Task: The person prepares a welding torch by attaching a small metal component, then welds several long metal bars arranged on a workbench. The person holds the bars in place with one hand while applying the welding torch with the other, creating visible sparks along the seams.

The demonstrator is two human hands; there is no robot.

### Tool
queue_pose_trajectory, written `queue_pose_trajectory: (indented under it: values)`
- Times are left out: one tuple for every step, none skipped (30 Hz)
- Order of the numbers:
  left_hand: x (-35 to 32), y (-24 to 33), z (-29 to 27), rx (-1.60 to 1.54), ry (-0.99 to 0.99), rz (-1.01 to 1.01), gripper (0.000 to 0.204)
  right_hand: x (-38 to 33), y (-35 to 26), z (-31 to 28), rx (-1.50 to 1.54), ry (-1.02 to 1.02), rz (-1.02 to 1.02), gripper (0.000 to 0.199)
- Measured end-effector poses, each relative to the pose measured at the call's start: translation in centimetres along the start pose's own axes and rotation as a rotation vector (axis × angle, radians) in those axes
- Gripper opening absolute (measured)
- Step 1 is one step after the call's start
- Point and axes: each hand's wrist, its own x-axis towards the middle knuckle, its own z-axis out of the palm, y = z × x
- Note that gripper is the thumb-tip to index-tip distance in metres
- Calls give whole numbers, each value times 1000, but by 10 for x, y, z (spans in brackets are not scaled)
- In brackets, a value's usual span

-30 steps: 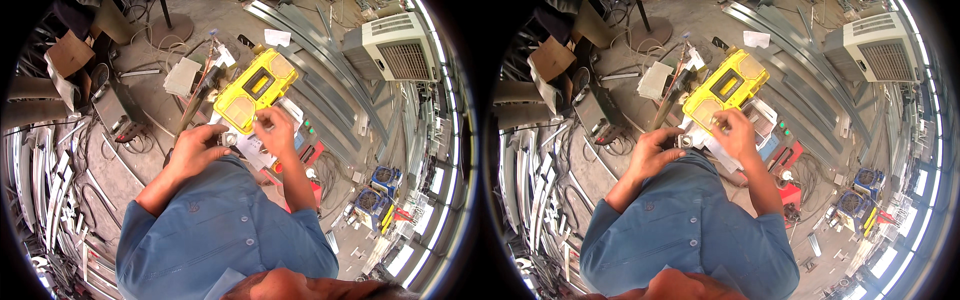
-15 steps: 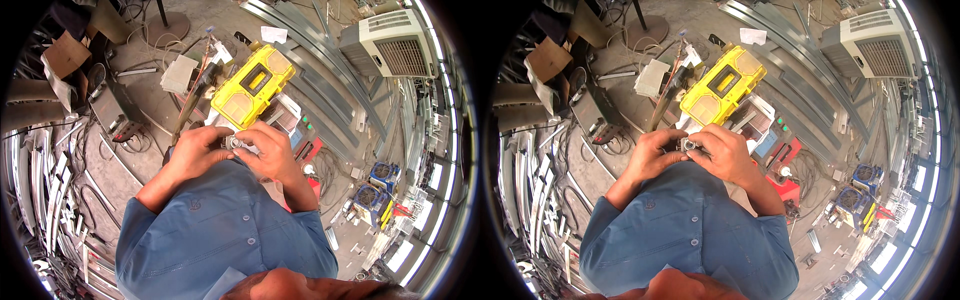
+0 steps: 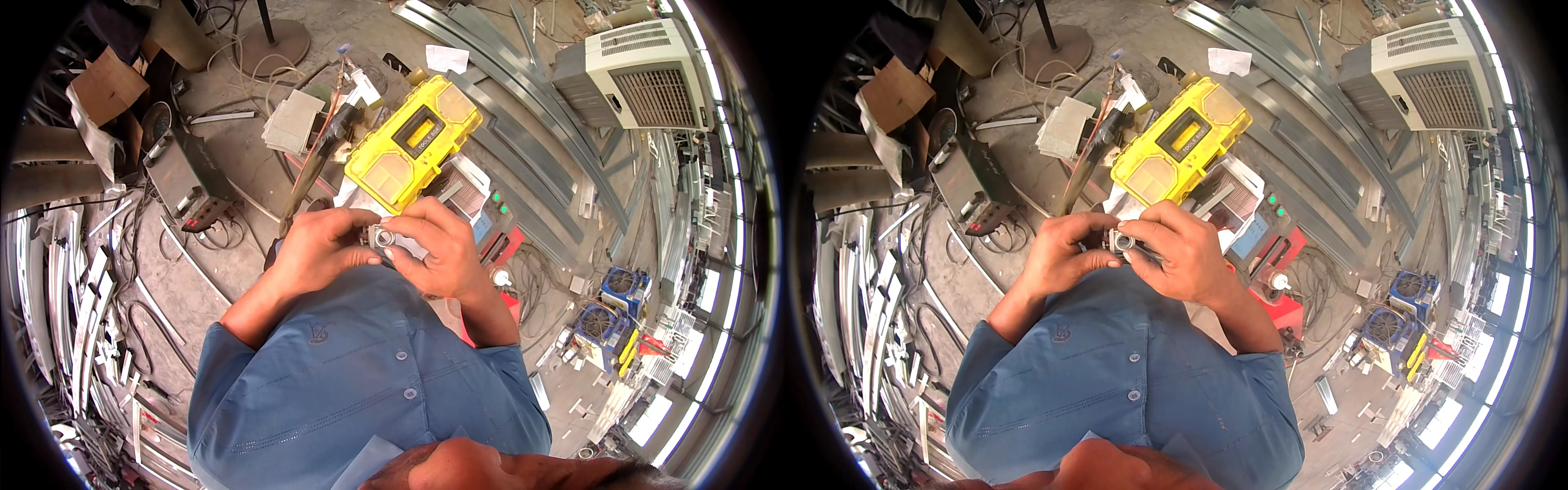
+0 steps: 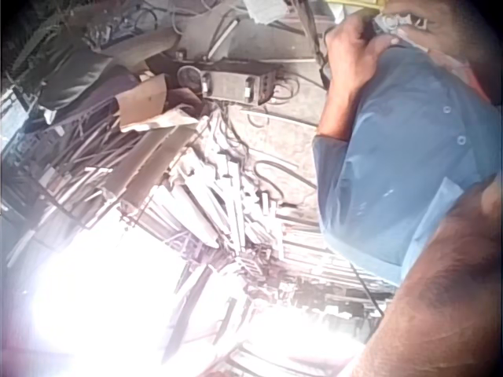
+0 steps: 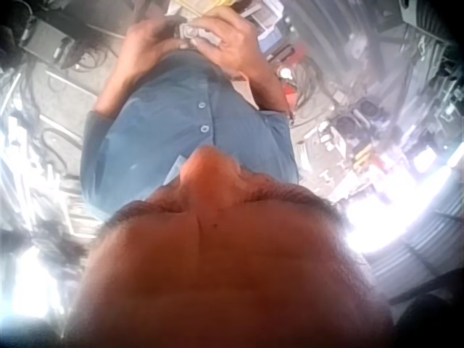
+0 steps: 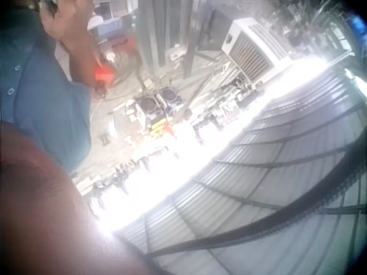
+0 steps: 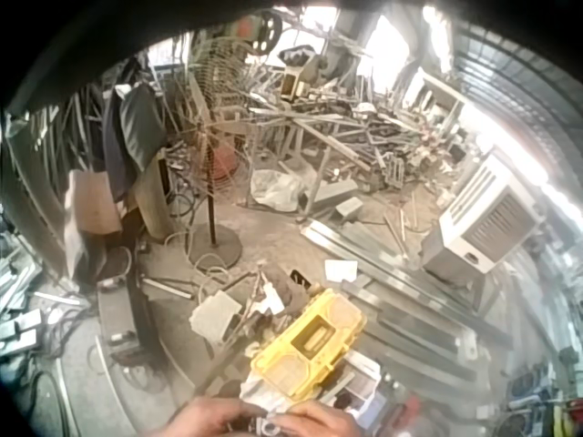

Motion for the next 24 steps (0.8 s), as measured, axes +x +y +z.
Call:
queue_pose_trajectory:
  values:
    - [0,0,0,3,9,17,54,0,0,1,-4,2,3,29]
    - [-1,0,1,6,17,35,54,-1,1,1,-12,6,-5,29]
    - [-1,0,1,9,26,52,54,-1,1,1,-21,10,-14,30]
    - [-1,-1,1,28,31,76,53,-1,0,2,-29,14,-23,31]
    - [-1,-1,1,46,36,100,52,0,-1,1,-62,15,-41,31]
    - [-1,-2,1,65,41,124,52,1,-3,0,-95,16,-59,31]
    - [-2,-2,1,70,45,131,52,2,-5,0,-128,18,-77,32]
    - [-2,-2,1,76,50,138,51,2,-5,0,-144,18,-86,32]
    - [-2,-2,1,82,54,145,51,2,-6,0,-160,18,-94,32]
    - [-2,-3,1,68,59,136,52,2,-6,1,-176,18,-103,32]
    - [-2,-4,2,55,63,128,53,2,-6,2,-155,40,-99,32]
    - [-2,-4,2,41,68,119,54,3,-7,4,-133,61,-96,32]
    - [-2,-4,2,42,63,112,54,4,-7,5,-112,82,-93,32]
    - [-2,-2,2,43,58,105,54,4,-6,4,-107,71,-92,32]
    - [-2,-1,1,44,53,99,54,3,-6,2,-102,59,-91,32]
    - [-3,-1,1,44,54,106,54,2,-6,2,-96,47,-88,32]
    - [-3,0,1,43,54,113,54,1,-7,2,-102,45,-84,32]
    - [-4,0,1,43,55,120,54,0,-7,2,-107,42,-80,31]
    - [-4,0,2,50,60,133,54,0,-7,2,-112,40,-76,31]
    - [-4,0,2,57,65,145,54,0,-8,2,-138,41,-89,31]
    - [-4,0,3,64,70,157,54,1,-8,1,-164,43,-103,31]
    - [-4,0,3,58,66,156,54,1,-9,0,-191,45,-117,30]
    - [-4,0,3,53,61,155,54,2,-10,0,-167,54,-104,30]
    - [-4,0,3,48,56,154,54,3,-11,-1,-144,63,-90,30]
